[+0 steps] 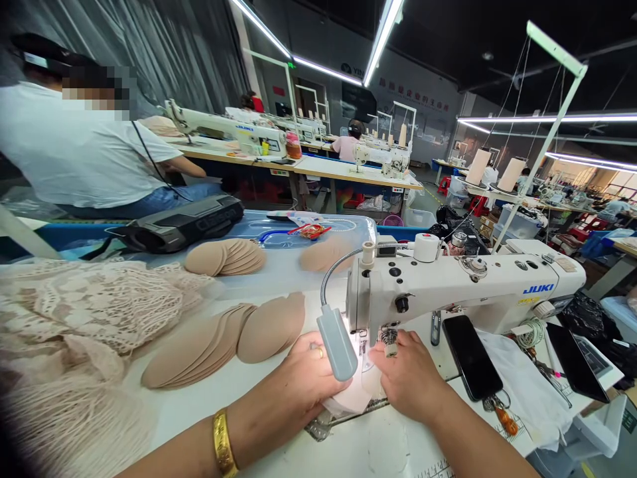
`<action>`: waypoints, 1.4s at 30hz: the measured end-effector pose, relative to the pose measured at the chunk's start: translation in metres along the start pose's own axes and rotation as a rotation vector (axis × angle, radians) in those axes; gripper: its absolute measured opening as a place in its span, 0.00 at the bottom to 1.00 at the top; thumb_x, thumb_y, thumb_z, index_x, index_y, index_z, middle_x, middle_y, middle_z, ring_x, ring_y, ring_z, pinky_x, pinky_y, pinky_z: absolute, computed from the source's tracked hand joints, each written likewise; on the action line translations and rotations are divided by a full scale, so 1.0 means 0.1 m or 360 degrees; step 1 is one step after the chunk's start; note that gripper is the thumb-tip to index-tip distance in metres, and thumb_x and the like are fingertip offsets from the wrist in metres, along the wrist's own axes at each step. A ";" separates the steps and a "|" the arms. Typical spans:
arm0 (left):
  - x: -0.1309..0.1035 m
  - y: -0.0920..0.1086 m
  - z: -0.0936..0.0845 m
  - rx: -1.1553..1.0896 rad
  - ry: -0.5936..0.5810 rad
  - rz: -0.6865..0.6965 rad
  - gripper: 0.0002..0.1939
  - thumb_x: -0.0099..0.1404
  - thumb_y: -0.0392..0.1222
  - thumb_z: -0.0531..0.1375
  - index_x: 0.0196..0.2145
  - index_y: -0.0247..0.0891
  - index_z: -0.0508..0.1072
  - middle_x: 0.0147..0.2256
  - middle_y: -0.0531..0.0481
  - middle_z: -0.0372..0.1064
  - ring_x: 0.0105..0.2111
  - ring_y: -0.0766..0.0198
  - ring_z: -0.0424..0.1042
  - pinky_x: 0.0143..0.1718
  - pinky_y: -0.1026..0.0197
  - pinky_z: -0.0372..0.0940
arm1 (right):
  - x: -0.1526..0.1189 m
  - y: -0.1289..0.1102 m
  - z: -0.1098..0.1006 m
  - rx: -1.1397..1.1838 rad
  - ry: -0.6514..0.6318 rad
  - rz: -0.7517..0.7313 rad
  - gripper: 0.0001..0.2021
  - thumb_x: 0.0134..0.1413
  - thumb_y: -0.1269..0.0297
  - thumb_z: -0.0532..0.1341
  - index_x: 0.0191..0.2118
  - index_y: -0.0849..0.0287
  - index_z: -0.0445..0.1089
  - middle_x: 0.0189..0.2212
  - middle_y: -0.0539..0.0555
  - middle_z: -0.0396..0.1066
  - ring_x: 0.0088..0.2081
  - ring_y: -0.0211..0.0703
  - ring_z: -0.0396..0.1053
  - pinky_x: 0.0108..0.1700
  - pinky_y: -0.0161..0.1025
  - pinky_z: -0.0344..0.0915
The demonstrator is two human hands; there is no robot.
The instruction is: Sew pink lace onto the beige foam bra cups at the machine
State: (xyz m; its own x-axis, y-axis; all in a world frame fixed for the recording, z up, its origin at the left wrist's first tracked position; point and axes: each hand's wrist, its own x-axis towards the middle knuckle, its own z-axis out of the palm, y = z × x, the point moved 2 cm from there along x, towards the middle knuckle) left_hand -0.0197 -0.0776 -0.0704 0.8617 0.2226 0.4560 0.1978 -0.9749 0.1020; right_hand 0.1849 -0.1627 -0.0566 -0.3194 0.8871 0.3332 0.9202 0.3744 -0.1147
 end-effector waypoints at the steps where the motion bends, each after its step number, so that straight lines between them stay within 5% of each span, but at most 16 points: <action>1: 0.00 0.00 0.01 0.0013 0.0018 0.0004 0.12 0.61 0.25 0.60 0.30 0.42 0.74 0.30 0.52 0.74 0.37 0.56 0.73 0.55 0.47 0.56 | 0.00 0.00 0.00 -0.0009 -0.0001 0.0016 0.25 0.49 0.81 0.59 0.51 0.52 0.73 0.45 0.50 0.79 0.40 0.50 0.64 0.45 0.44 0.58; 7: 0.01 -0.01 0.01 0.0077 0.0078 0.0007 0.12 0.58 0.24 0.61 0.28 0.41 0.71 0.30 0.53 0.72 0.36 0.57 0.73 0.57 0.46 0.56 | 0.00 0.01 0.01 -0.0060 -0.0023 0.0052 0.24 0.53 0.78 0.59 0.55 0.53 0.73 0.43 0.55 0.78 0.41 0.52 0.64 0.46 0.45 0.60; 15: 0.07 0.10 -0.21 0.0086 -0.0013 -0.0024 0.13 0.59 0.23 0.59 0.31 0.42 0.73 0.31 0.53 0.73 0.36 0.58 0.73 0.59 0.46 0.55 | -0.01 0.00 -0.02 0.0017 0.0003 0.0066 0.25 0.51 0.79 0.59 0.55 0.54 0.73 0.49 0.56 0.78 0.44 0.54 0.65 0.47 0.46 0.65; 24: 0.02 0.00 -0.03 0.0100 -0.0087 -0.0122 0.08 0.62 0.29 0.60 0.30 0.41 0.75 0.30 0.51 0.74 0.37 0.57 0.71 0.61 0.44 0.52 | -0.04 0.01 -0.11 0.0133 0.0526 -0.0126 0.16 0.54 0.82 0.55 0.44 0.58 0.71 0.35 0.57 0.72 0.39 0.52 0.66 0.42 0.46 0.69; 30: 0.06 0.03 -0.11 0.0075 -0.0065 -0.0136 0.09 0.63 0.30 0.58 0.29 0.41 0.75 0.31 0.49 0.75 0.37 0.56 0.71 0.59 0.45 0.55 | 0.00 0.03 -0.07 0.0230 0.0523 -0.0023 0.18 0.54 0.83 0.53 0.46 0.57 0.67 0.37 0.57 0.73 0.41 0.54 0.70 0.47 0.52 0.71; 42: 0.01 0.03 0.01 0.0097 0.0048 -0.0021 0.11 0.59 0.27 0.60 0.33 0.43 0.76 0.30 0.51 0.73 0.35 0.55 0.74 0.55 0.44 0.57 | -0.01 0.07 -0.02 0.0196 0.0513 -0.0032 0.16 0.55 0.83 0.53 0.44 0.57 0.67 0.38 0.59 0.73 0.43 0.56 0.71 0.49 0.54 0.72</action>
State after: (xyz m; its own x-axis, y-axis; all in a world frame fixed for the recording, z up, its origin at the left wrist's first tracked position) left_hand -0.0182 -0.0806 -0.0705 0.8446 0.2340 0.4815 0.2377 -0.9698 0.0544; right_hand 0.1922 -0.1615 -0.0555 -0.2314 0.7557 0.6126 0.8737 0.4384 -0.2107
